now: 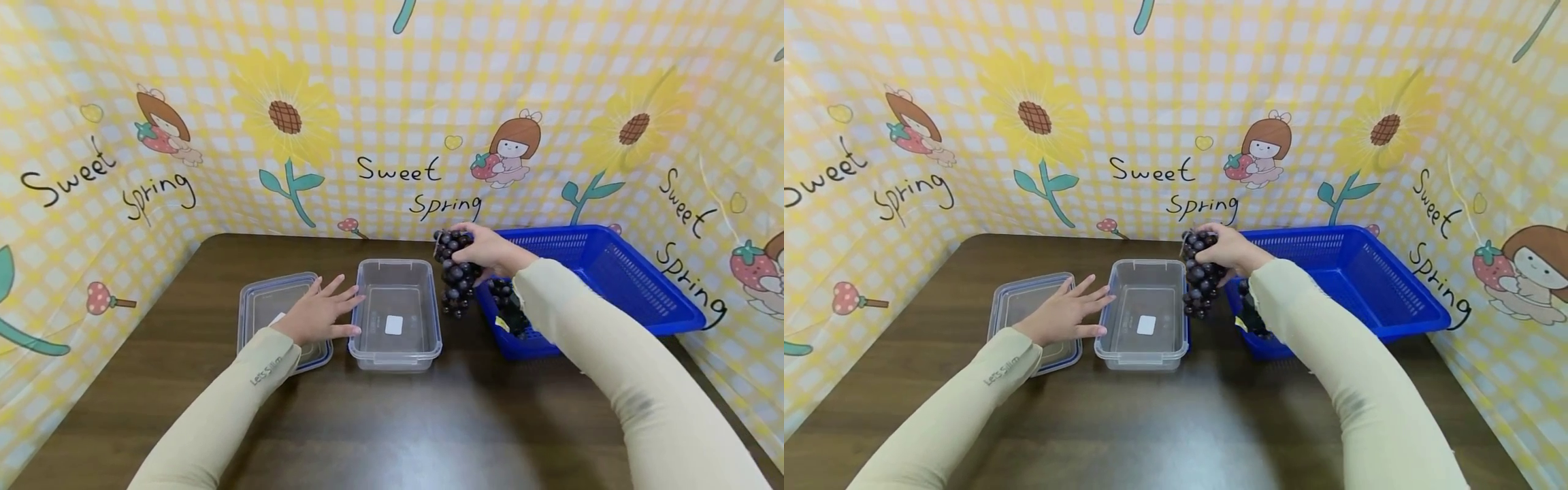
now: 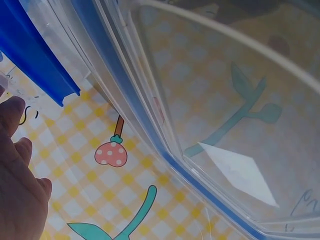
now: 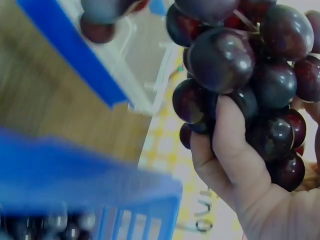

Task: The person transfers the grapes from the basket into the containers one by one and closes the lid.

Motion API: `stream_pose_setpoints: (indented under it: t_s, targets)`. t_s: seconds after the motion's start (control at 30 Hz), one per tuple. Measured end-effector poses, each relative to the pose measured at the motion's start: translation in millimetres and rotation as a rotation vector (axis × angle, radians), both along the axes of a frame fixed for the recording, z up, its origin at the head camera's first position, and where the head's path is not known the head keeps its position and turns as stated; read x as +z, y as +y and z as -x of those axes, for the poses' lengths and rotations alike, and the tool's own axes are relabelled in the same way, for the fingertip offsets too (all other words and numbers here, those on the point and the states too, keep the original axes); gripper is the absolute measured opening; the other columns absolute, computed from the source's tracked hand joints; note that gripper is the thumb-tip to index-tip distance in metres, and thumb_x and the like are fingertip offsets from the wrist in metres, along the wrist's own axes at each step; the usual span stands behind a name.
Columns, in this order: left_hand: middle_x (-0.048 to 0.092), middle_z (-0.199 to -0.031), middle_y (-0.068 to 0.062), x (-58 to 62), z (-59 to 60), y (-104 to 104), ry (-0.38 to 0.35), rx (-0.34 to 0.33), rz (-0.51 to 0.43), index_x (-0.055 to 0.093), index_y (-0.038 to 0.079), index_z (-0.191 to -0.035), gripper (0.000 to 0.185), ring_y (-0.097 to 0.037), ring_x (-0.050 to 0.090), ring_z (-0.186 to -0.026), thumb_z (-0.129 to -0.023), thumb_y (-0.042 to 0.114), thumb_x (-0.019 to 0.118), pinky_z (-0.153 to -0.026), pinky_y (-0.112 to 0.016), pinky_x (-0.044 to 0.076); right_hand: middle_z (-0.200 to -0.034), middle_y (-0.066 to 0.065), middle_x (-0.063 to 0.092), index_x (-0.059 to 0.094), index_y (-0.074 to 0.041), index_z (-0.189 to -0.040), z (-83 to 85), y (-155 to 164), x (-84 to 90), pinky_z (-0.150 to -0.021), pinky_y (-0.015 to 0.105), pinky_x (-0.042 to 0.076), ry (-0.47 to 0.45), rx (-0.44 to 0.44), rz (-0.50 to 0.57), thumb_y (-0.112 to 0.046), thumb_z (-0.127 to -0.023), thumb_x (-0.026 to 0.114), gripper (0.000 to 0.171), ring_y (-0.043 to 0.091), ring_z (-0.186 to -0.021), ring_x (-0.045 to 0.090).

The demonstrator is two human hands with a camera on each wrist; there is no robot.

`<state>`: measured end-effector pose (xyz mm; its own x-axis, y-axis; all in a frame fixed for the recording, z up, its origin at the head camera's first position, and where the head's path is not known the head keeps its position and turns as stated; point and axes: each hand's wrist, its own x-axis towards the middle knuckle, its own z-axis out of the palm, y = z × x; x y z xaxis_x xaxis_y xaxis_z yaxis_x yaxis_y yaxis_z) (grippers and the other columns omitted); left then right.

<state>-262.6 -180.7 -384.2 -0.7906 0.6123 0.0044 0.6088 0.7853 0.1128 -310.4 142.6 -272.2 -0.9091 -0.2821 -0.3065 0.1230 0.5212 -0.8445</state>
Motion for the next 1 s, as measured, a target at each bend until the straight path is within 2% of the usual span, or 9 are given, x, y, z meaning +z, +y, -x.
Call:
stream_pose_setpoints:
  t_s: [0.27,0.57,0.73,0.87,1.0]
  targets:
    - [0.033,-0.152,-0.011,0.4,-1.7,-2,-0.017,0.006,-0.011,0.041,0.010,-0.146,0.069,-0.039,0.010,-0.144,-0.093,0.052,0.053,-0.109,-0.065,0.003,-0.144,0.024,0.030,0.034,-0.020,-0.146,-5.2,-46,-15.1,-0.063,0.049,0.057,0.026,-0.055,0.102,-0.002,-0.088,0.060,0.066,0.051,-0.114,0.049]
    - [0.034,-0.151,-0.012,4.1,-0.9,-2,-0.030,-0.015,-0.017,0.042,0.008,-0.145,0.070,-0.040,0.013,-0.143,-0.092,0.053,0.053,-0.109,-0.066,0.004,-0.144,0.021,0.033,0.038,-0.022,-0.144,-9.9,-78,-32.2,-0.068,0.056,0.054,0.061,-0.093,0.212,-0.001,-0.084,0.062,0.068,0.046,-0.117,0.048]
    - [0.033,-0.151,-0.012,0.7,2.5,-4,-0.009,-0.021,-0.017,0.042,0.009,-0.145,0.070,-0.041,0.016,-0.142,-0.092,0.053,0.053,-0.108,-0.066,0.004,-0.142,0.019,0.039,0.042,-0.021,-0.143,-8.6,-90,-36.7,-0.074,0.055,0.053,0.155,-0.086,0.173,-0.001,-0.081,0.065,0.068,0.040,-0.120,0.048]
    - [0.033,-0.151,-0.013,-0.3,3.2,-3,-0.006,-0.020,-0.020,0.041,0.008,-0.145,0.069,-0.043,0.018,-0.141,-0.093,0.050,0.054,-0.107,-0.068,0.006,-0.138,0.018,0.046,0.045,-0.017,-0.140,-6.1,-95,-43.9,-0.091,0.051,0.047,0.245,-0.075,0.074,-0.002,-0.078,0.068,0.068,0.034,-0.121,0.047]
    - [0.033,-0.151,-0.013,1.0,2.4,-1,-0.012,-0.017,-0.006,0.041,0.008,-0.145,0.069,-0.043,0.019,-0.141,-0.093,0.050,0.054,-0.107,-0.068,0.006,-0.138,0.018,0.047,0.045,-0.017,-0.141,-7.3,-95,-54.6,-0.092,0.049,0.047,0.243,-0.066,0.043,-0.003,-0.078,0.070,0.069,0.033,-0.120,0.048]
